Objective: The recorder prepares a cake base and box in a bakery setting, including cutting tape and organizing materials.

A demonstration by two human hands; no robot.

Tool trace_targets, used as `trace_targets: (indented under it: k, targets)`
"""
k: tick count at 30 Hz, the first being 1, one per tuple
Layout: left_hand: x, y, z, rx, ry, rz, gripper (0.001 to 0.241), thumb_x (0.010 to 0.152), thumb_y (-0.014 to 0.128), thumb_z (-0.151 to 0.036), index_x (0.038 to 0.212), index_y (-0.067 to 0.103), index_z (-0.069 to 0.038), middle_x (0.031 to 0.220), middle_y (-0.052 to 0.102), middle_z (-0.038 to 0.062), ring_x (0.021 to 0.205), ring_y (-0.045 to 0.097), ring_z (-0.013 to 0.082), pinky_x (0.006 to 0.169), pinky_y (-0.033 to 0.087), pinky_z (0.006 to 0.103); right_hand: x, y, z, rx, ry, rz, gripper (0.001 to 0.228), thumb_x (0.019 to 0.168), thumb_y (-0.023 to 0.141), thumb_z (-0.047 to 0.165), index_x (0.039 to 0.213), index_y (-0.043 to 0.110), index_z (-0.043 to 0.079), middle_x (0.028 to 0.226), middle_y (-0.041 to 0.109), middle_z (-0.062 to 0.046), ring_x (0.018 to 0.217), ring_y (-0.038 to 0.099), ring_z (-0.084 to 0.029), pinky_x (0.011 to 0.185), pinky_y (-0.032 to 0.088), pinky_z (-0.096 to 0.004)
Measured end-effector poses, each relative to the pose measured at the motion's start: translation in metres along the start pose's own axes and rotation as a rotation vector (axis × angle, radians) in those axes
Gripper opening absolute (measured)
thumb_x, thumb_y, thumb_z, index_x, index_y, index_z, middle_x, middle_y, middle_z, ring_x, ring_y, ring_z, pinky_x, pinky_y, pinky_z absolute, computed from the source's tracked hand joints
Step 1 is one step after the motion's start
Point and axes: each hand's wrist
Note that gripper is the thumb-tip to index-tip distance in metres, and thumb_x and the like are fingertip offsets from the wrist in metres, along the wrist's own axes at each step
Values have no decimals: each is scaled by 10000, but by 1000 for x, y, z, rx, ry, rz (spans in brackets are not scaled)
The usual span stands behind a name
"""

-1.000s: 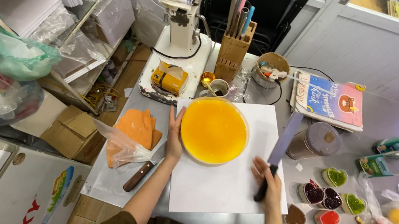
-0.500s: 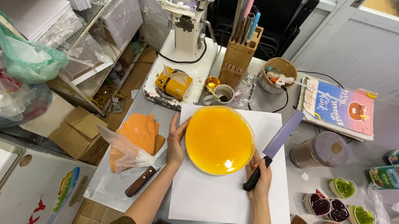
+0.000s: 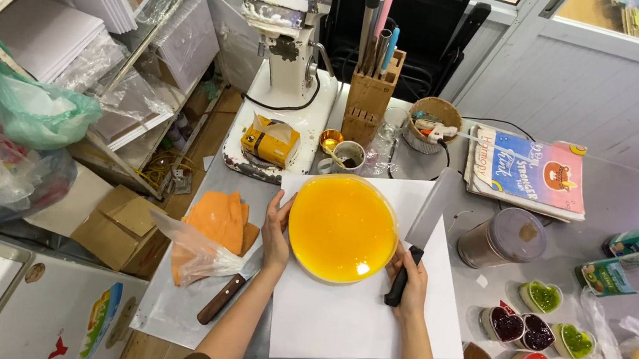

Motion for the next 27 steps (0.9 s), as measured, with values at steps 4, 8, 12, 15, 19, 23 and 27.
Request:
trace_targets:
  k: [4, 8, 12, 15, 19, 23, 27]
  targets:
    - [14, -4, 2, -35, -99, -36, 864, 1018, 245, -700, 1540, 367, -23, 1468, 600, 204, 1354, 554, 281, 1133, 397, 383, -2, -1, 1, -9, -7, 20, 285, 1048, 536, 249, 838, 474, 68, 1414, 599, -247, 1236, 602, -280, 1043, 498, -424]
    - [45, -15, 20, 85, -89, 124, 913, 1038, 194, -734, 1541, 455, -18, 1502, 563, 188, 1403, 517, 254, 1181, 367, 372, -1, 5, 7, 37, -78, 47, 274, 1048, 515, 257, 840, 491, 80, 1497, 525, -257, 1379, 519, -307, 1127, 437, -437]
    - [66, -10, 14, -23, -186, 308, 980, 929, 153, -790, 1635, 233, -115, 1504, 554, 165, 1348, 539, 243, 1156, 330, 357, 2, 1, 3, 157, -99, 55, 328, 1061, 475, 293, 819, 514, 75, 1549, 469, -276, 1448, 470, -350, 1176, 398, -460]
    - [64, -11, 15, -23, -133, 351, 1027, 921, 156, -817, 1637, 232, -85, 1508, 561, 190, 1354, 547, 267, 1165, 340, 381, 7, -4, -1, 201, -92, 100, 324, 1057, 492, 281, 814, 516, 67, 1545, 463, -306, 1443, 470, -377, 1177, 394, -480]
    - [61, -11, 17, 32, -61, 353, 1048, 933, 162, -825, 1638, 258, -57, 1513, 557, 200, 1372, 533, 274, 1182, 343, 392, 6, -2, -2, 173, -94, 114, 291, 1041, 511, 260, 825, 514, 65, 1553, 452, -315, 1435, 468, -383, 1169, 378, -492]
    - [65, -19, 16, 164, -11, 400, 1008, 944, 108, -782, 1642, 146, -55, 1594, 449, 195, 1474, 381, 294, 1218, 221, 393, 5, 0, 0, 185, -116, 126, 296, 1047, 521, 264, 827, 516, 65, 1550, 465, -307, 1451, 456, -384, 1194, 351, -501]
    - [36, -37, 18, 386, 113, 186, 783, 1090, 178, -578, 1625, 153, -6, 1720, 171, 203, 1591, 148, 312, 1264, 129, 417, 2, -5, -7, 223, -169, 134, 299, 1042, 530, 270, 837, 535, 53, 1547, 482, -247, 1494, 405, -344, 1221, 324, -506]
Point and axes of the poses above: each hand's wrist, its own x-axis towards the middle knuckle, its own y-axis out of the palm, z = x × y
